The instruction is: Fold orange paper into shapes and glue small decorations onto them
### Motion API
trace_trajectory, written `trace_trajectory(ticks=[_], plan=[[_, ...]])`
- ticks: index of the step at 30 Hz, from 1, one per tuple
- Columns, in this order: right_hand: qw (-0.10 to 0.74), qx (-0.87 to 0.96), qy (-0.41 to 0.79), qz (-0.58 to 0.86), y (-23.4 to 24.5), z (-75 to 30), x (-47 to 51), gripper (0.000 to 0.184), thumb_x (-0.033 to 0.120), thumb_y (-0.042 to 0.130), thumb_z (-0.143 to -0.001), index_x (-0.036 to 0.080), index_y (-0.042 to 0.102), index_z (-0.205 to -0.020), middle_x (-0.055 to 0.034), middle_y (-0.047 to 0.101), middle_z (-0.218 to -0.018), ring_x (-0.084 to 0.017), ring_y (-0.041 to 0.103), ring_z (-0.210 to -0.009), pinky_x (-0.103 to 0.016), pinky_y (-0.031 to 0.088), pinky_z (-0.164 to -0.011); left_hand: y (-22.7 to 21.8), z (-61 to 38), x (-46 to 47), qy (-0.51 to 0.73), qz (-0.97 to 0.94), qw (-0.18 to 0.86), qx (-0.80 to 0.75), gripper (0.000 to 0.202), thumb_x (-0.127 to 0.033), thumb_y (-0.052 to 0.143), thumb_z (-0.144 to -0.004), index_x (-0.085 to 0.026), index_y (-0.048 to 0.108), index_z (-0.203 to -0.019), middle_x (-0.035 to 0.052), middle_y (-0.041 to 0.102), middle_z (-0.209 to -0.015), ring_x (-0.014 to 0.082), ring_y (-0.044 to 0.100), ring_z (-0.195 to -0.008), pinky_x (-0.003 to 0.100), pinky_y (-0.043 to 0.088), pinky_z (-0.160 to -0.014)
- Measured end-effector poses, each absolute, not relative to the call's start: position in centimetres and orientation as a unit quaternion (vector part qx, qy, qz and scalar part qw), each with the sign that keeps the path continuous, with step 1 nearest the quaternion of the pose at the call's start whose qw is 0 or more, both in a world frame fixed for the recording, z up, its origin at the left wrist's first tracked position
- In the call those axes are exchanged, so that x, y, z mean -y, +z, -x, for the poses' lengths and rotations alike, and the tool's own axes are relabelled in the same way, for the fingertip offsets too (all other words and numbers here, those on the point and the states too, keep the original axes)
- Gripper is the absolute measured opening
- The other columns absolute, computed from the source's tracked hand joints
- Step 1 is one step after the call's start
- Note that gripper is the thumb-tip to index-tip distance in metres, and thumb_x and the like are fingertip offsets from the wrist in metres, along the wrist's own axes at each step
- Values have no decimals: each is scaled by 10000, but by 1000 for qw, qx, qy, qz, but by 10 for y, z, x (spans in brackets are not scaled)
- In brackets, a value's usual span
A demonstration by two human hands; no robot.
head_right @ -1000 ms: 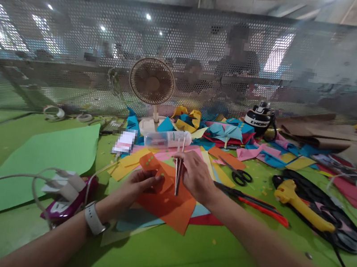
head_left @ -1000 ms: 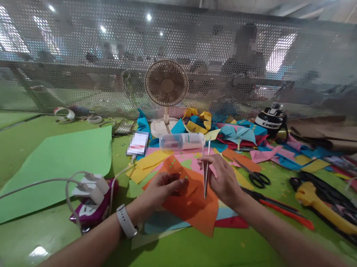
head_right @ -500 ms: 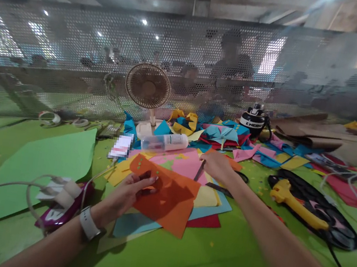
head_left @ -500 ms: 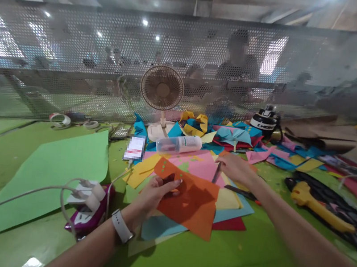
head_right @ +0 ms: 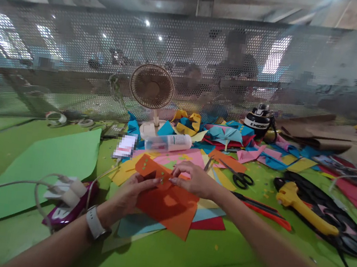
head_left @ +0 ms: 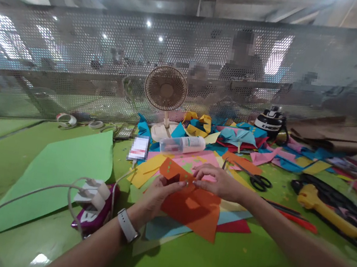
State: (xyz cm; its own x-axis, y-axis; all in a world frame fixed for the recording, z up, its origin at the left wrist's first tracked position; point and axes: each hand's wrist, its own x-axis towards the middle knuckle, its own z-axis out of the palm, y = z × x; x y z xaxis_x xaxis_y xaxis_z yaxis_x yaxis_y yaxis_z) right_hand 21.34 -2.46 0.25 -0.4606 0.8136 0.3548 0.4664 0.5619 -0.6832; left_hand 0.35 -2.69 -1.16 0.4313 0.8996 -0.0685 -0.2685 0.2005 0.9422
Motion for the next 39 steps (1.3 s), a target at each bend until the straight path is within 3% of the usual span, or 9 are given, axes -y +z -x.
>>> trace_trajectory(ticks=[5, 15, 19, 22, 25, 28, 32, 35, 39], plan=[[337, 810, 290, 383, 2, -207, 28, 163, 366, 618, -827, 208, 627, -791, -68, 641, -1024, -211, 571, -1048, -406, 428, -950, -15, -5, 26, 449, -463, 667, -373, 247, -295, 784, -674, -156, 679, -849, 44, 711, -844, 165, 644, -724, 283, 495, -705], [300, 795, 375, 370, 13, -235, 17, 134, 316, 622, -819, 198, 614, -756, -59, 647, -1025, -204, 559, -1100, -402, 408, -967, -8, 3, 16, 482, -398, 723, -296, 299, -387, 737, -714, -174, 654, -905, 37, 689, -921, 167, 643, -839, 294, 516, -781], [316, 765, 406, 387, 13, -245, 12, 87, 276, 626, -798, 195, 613, -767, -69, 649, -1062, -211, 586, -1062, -398, 458, -907, -11, 5, 10, 487, -375, 713, -338, 269, -260, 786, -664, -177, 640, -874, -1, 675, -844, 121, 635, -746, 254, 532, -721], [355, 759, 375, 395, 13, -244, 10, 95, 284, 622, -799, 195, 613, -767, -76, 644, -1099, -208, 597, -1032, -411, 452, -921, -13, 6, 10, 497, -386, 694, -348, 460, -204, 795, -655, -214, 603, -1072, -10, 682, -855, 114, 647, -773, 239, 524, -758], [393, 773, 301, 397, 12, -242, 7, 136, 323, 612, -814, 193, 626, -774, -80, 635, -1122, -214, 570, -1074, -423, 409, -969, -13, 8, 10, 495, -447, 665, -335, 656, -226, 762, -715, -252, 467, -1301, -20, 687, -821, 108, 655, -784, 224, 508, -774], [431, 773, 219, 410, 9, -242, 1, 170, 352, 606, -817, 195, 650, -861, -81, 624, -1122, -217, 559, -1078, -405, 398, -969, -14, 9, 8, 504, -473, 639, -339, 629, -270, 755, -728, -231, 492, -1297, -18, 693, -812, 108, 656, -767, 219, 507, -769], [477, 719, 189, 468, 6, -245, -3, 237, 398, 578, -819, 170, 642, -816, -60, 667, -833, -185, 619, -795, -298, 477, -730, -19, 11, 1, 531, -453, 617, -364, 496, -298, 775, -700, -184, 607, -1153, 9, 709, -841, 106, 658, -728, 205, 514, -731], [435, 720, 214, 497, 7, -243, 0, 367, 466, 516, -849, 166, 609, -660, -25, 625, -615, -147, 574, -584, -248, 424, -555, -22, 12, -2, 541, -451, 614, -357, 522, -307, 753, -728, -201, 571, -1206, 22, 719, -863, 120, 670, -752, 212, 518, -725], [400, 742, 221, 491, 7, -234, 9, 329, 459, 515, -858, 170, 645, -771, -29, 662, -719, -140, 589, -639, -243, 432, -595, -21, 10, -2, 538, -441, 625, -354, 534, -295, 752, -729, -198, 559, -1217, 23, 724, -876, 118, 671, -772, 209, 519, -746]])
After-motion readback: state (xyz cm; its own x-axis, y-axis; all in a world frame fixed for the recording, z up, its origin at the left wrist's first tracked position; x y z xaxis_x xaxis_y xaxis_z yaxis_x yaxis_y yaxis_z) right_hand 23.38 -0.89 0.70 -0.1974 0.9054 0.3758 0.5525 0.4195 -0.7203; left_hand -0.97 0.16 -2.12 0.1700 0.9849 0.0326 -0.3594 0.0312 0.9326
